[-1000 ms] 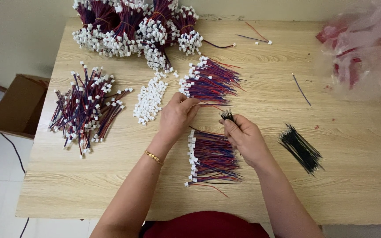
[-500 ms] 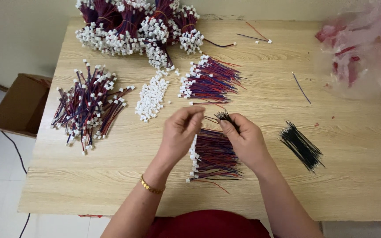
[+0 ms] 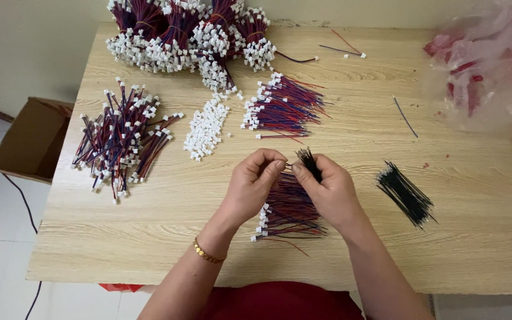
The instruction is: Manually assembling wire harnesses by sliding black sleeves onto bundles of wires with connectors
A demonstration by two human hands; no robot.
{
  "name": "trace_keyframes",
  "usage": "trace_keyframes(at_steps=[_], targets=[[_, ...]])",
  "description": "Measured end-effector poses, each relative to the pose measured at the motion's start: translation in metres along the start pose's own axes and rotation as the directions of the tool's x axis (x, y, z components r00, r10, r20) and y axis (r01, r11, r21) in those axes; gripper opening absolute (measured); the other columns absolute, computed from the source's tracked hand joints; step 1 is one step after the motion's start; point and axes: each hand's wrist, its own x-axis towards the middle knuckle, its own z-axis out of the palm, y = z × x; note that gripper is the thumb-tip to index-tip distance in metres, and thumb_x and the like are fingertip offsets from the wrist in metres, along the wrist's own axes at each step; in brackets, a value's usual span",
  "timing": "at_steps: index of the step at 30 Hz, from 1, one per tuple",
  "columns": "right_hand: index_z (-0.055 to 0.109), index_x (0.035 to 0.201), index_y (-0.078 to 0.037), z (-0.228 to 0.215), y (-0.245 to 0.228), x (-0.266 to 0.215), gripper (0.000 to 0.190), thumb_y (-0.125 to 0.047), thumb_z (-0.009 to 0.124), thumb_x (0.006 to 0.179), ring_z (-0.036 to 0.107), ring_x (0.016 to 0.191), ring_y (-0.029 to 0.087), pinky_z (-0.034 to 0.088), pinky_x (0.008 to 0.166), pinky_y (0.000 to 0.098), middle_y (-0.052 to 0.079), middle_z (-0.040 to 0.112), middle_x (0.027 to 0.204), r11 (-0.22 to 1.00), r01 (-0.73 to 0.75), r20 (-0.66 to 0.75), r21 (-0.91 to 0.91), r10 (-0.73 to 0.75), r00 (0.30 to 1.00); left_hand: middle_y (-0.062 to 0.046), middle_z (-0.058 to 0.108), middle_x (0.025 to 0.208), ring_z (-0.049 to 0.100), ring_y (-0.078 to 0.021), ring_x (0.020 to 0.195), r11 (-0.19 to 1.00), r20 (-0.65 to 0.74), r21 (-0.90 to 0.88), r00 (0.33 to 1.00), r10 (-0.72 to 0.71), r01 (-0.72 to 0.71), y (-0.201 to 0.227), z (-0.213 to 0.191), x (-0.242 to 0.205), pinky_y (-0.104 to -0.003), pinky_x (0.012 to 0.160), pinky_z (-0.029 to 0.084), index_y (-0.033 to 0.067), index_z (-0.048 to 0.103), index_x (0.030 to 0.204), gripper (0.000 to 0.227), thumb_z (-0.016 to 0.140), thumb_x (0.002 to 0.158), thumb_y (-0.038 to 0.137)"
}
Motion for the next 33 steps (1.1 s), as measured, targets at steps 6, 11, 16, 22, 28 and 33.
trace_keyframes(at_steps=[6, 11, 16, 22, 28, 33], targets=[[0.068, 0.090, 0.002, 0.002, 0.003, 0.007, 0.015, -0.013, 0.066, 0.092, 0.063, 0.072, 0.027, 0.048, 0.065, 0.0394, 0.022, 0.064, 0.074, 0.985, 0.055, 0.005, -0.166, -0.055, 0.998, -0.015, 0.067, 0.082, 0.065, -0.0249, 0.078, 0.932, 0.022, 0.321, 0.986, 0.168, -0.166, 0.015, -0.008, 0.001, -0.036, 0.072, 0.052, 0.0052, 0.070, 0.095, 0.008, 0.064, 0.092, 0.009], [0.069, 0.088, -0.001, 0.004, -0.001, 0.006, 0.013, -0.014, 0.070, 0.088, 0.065, 0.073, 0.030, 0.050, 0.065, 0.0374, 0.018, 0.065, 0.074, 0.969, 0.081, -0.023, -0.232, -0.089, 0.996, -0.009, 0.066, 0.087, 0.059, -0.0126, 0.075, 0.999, -0.017, 0.020, 0.999, -0.032, 0.032, -0.006, -0.013, -0.002, -0.028, 0.069, 0.054, 0.0030, 0.066, 0.109, 0.016, 0.054, 0.098, 0.006], [0.070, 0.086, -0.001, 0.003, -0.003, 0.009, 0.012, -0.013, 0.070, 0.087, 0.065, 0.071, 0.029, 0.050, 0.063, 0.0357, 0.015, 0.064, 0.072, 0.952, 0.128, -0.015, -0.278, -0.138, 0.990, -0.012, 0.068, 0.089, 0.063, -0.0131, 0.078, 0.980, -0.030, -0.153, 0.990, -0.137, 0.131, -0.012, -0.013, -0.001, -0.028, 0.072, 0.058, -0.0024, 0.062, 0.113, 0.019, 0.053, 0.098, 0.005], [0.069, 0.085, 0.000, 0.004, -0.003, 0.009, 0.011, -0.011, 0.070, 0.085, 0.063, 0.067, 0.025, 0.051, 0.060, 0.0336, 0.016, 0.064, 0.072, 0.968, 0.081, -0.021, -0.235, -0.089, 0.996, -0.011, 0.068, 0.091, 0.069, -0.0158, 0.082, 0.900, -0.008, -0.373, 0.969, -0.247, 0.227, -0.024, -0.011, -0.001, -0.031, 0.074, 0.062, -0.0005, 0.063, 0.109, 0.018, 0.054, 0.098, 0.011], [0.071, 0.087, -0.003, 0.006, 0.005, 0.011, 0.010, -0.013, 0.072, 0.085, 0.062, 0.067, 0.019, 0.051, 0.060, 0.0309, 0.013, 0.064, 0.070, 0.983, 0.053, -0.023, -0.178, -0.058, 0.998, -0.011, 0.066, 0.092, 0.070, -0.0162, 0.082, 0.796, 0.037, -0.538, 0.951, -0.307, 0.278, -0.031, -0.010, 0.001, -0.026, 0.072, 0.062, 0.0009, 0.063, 0.107, 0.016, 0.057, 0.097, 0.012], [0.070, 0.087, -0.003, 0.010, 0.001, 0.010, 0.013, -0.016, 0.073, 0.084, 0.061, 0.065, 0.020, 0.052, 0.060, 0.0328, 0.014, 0.061, 0.069, 0.981, 0.041, -0.030, -0.190, -0.047, 0.998, -0.013, 0.066, 0.093, 0.071, -0.0181, 0.083, 0.769, 0.046, -0.577, 0.950, -0.308, 0.277, -0.027, -0.013, -0.002, -0.027, 0.073, 0.063, -0.0003, 0.063, 0.109, 0.017, 0.058, 0.096, 0.010]])
